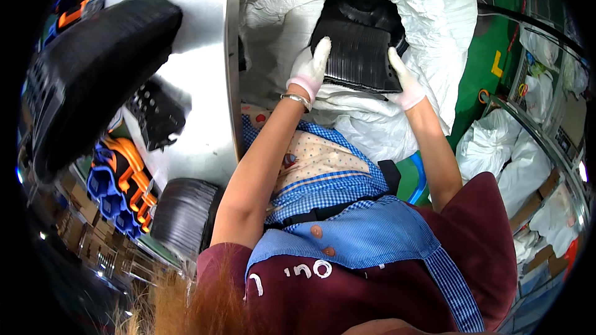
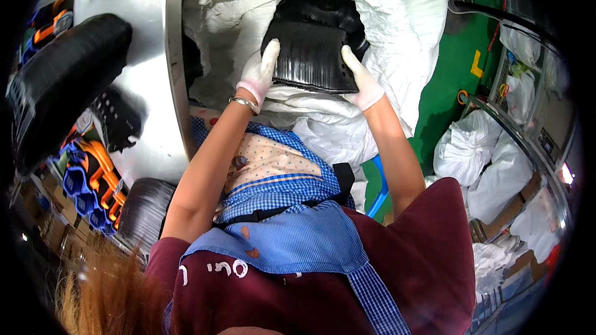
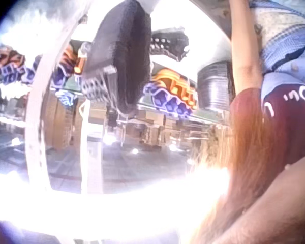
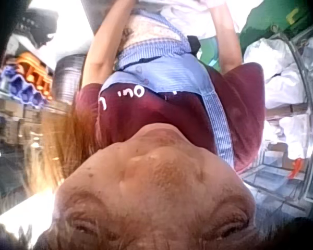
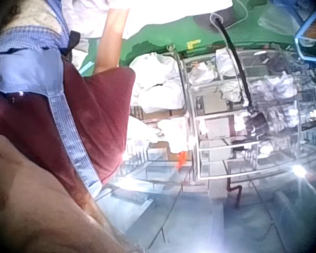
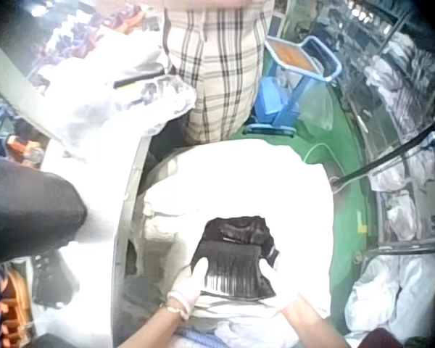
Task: The person inserts black perforated insoles into blue and orange shoes on a factory line. They repeatedly pick up an insole, place it into a shoe, and move the shoe aside. The person also retrieves additional insoles from a white sack and places them on the table.
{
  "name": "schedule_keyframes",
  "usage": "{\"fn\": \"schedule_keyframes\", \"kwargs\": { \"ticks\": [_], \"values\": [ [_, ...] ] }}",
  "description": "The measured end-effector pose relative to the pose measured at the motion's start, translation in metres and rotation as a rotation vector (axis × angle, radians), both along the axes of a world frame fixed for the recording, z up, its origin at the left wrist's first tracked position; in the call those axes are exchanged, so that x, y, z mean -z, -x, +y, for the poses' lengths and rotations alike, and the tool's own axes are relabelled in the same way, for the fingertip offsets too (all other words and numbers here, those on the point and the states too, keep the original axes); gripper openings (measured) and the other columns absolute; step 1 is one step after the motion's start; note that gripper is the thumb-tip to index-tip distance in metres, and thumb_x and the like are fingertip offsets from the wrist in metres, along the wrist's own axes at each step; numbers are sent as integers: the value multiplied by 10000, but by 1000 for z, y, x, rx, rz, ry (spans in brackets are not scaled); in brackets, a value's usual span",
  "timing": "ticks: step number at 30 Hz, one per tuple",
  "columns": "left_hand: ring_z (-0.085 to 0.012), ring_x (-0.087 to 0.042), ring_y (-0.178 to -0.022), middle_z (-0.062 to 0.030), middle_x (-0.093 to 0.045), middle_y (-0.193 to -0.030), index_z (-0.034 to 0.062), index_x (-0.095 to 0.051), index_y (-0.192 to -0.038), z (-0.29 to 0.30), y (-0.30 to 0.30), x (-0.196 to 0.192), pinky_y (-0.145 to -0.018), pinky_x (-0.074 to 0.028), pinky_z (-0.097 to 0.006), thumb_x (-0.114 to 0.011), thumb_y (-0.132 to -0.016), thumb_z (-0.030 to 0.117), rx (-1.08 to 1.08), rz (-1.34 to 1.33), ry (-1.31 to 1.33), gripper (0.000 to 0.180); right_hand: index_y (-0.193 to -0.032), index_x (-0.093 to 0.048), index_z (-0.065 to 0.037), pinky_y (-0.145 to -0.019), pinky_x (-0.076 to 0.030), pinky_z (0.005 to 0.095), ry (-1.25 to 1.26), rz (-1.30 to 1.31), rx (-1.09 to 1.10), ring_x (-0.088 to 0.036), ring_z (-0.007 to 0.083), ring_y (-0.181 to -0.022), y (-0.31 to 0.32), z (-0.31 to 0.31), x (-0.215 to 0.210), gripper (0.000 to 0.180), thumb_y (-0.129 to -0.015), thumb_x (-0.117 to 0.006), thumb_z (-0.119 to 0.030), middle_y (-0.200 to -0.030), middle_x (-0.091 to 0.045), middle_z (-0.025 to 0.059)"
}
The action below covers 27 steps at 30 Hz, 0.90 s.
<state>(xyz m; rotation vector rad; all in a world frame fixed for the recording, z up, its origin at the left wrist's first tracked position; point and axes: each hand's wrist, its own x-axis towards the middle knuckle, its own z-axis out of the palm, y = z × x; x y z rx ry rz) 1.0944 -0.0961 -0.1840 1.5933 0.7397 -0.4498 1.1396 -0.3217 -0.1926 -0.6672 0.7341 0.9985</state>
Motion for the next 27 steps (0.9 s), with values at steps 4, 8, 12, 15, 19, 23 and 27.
{"fn": "schedule_keyframes", "kwargs": {
  "ticks": [4, 8, 12, 15, 19, 23, 27],
  "values": [
    [-276, -618, -909, -185, -671, -995, -54, -627, -1105, 5, 13, -56, -877, -460, -359, -446, -984, 489, -160, -154, 55, 585, -1280, -542, -1, -932, -510, 348, 60, -279, -63, -647, 204, -1032, -9, 11, -58, 462, -979, -557, -351, -1197, -639, 121],
    [-320, -619, -990, -233, -653, -1061, -33, -602, -1156, 9, 47, -134, -903, -456, -365, -442, -1001, 404, -163, -301, -80, 491, -1371, -441, 44, -999, -423, 316, 195, -751, -291, -553, 180, -1163, -13, 1, -116, 580, -985, -518, -381, -1280, -570, 118],
    [-314, -557, -1128, -247, -560, -1235, -64, -410, -1356, 11, 93, -190, -993, -410, -365, -473, -1002, 257, -249, -519, -367, 482, -1445, -301, 92, -1099, -297, 342, 219, -1197, -498, -441, 216, -1286, -17, 39, -209, 866, -893, -613, -498, -1385, -473, 152],
    [-301, -489, -1232, -240, -472, -1357, -67, -310, -1433, 21, 108, -215, -1075, -349, -367, -432, -1016, 231, -527, -550, -326, 527, -1447, -308, 72, -1097, -312, 341, 95, -1287, -466, -443, 220, -1289, -6, 78, -254, 828, -862, -692, -370, -1389, -470, 141],
    [-305, -516, -1204, -223, -494, -1344, -38, -332, -1434, 68, 113, -189, -1072, -383, -358, -323, -1052, 196, -627, -682, -698, 449, -1408, -393, 35, -1044, -365, 320, 87, -1538, -571, -497, 193, -1208, 6, 142, -315, 685, -877, -660, -303, -1316, -537, 144],
    [-254, -576, -1099, -176, -565, -1262, -47, -464, -1311, 105, 79, -212, -969, -455, -342, -282, -1051, 340, -1057, -878, -294, 501, -1330, -452, 37, -960, -454, 370, 233, -2058, -814, -588, 300, -1110, 4, 205, -374, 562, -892, -620, -272, -1190, -600, 220],
    [-193, -588, -1063, -76, -606, -1194, 70, -540, -1250, 134, 66, -190, -974, -461, -384, -396, -1010, 431, -1322, -730, 118, 457, -1230, -464, 129, -903, -488, 427, 530, -2254, -1206, -619, 404, -1041, 2, 277, -375, 641, -933, -465, -439, -1076, -617, 317]
  ]
}}
